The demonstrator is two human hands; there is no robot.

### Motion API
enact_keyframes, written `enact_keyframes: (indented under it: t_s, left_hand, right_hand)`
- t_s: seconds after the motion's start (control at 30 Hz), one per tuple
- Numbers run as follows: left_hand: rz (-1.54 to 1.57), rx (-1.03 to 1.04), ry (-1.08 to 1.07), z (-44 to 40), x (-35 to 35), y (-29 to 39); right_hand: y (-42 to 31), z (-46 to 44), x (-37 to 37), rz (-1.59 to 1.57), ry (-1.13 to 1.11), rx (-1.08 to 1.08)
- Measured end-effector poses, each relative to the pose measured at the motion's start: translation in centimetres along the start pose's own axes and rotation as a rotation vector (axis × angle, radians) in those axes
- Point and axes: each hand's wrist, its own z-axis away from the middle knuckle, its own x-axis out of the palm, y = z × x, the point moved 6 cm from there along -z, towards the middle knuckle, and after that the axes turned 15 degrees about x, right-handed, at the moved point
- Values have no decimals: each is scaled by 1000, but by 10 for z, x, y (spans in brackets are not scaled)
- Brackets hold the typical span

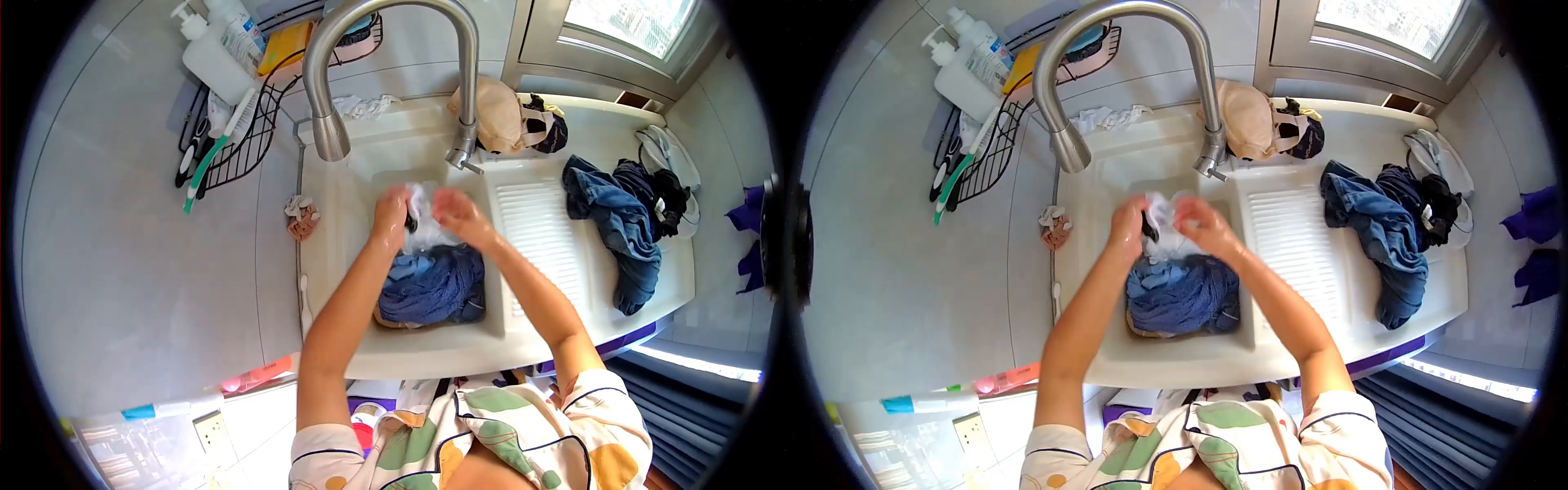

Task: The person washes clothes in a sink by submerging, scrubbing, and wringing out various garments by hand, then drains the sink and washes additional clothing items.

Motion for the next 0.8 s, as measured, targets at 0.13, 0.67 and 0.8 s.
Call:
enact_keyframes:
  t_s: [0.13, 0.67, 0.8]
  left_hand:
    - [56, 156, -118, 34, 73, 142]
    - [142, -522, 202, 91, -80, 1]
    - [1035, -346, -475, 86, -2, -1]
  right_hand:
    - [-16, -6, -24, 726, 250, -145]
    - [-83, 31, 53, -471, -148, 34]
    - [-59, 44, 86, -460, -345, 187]
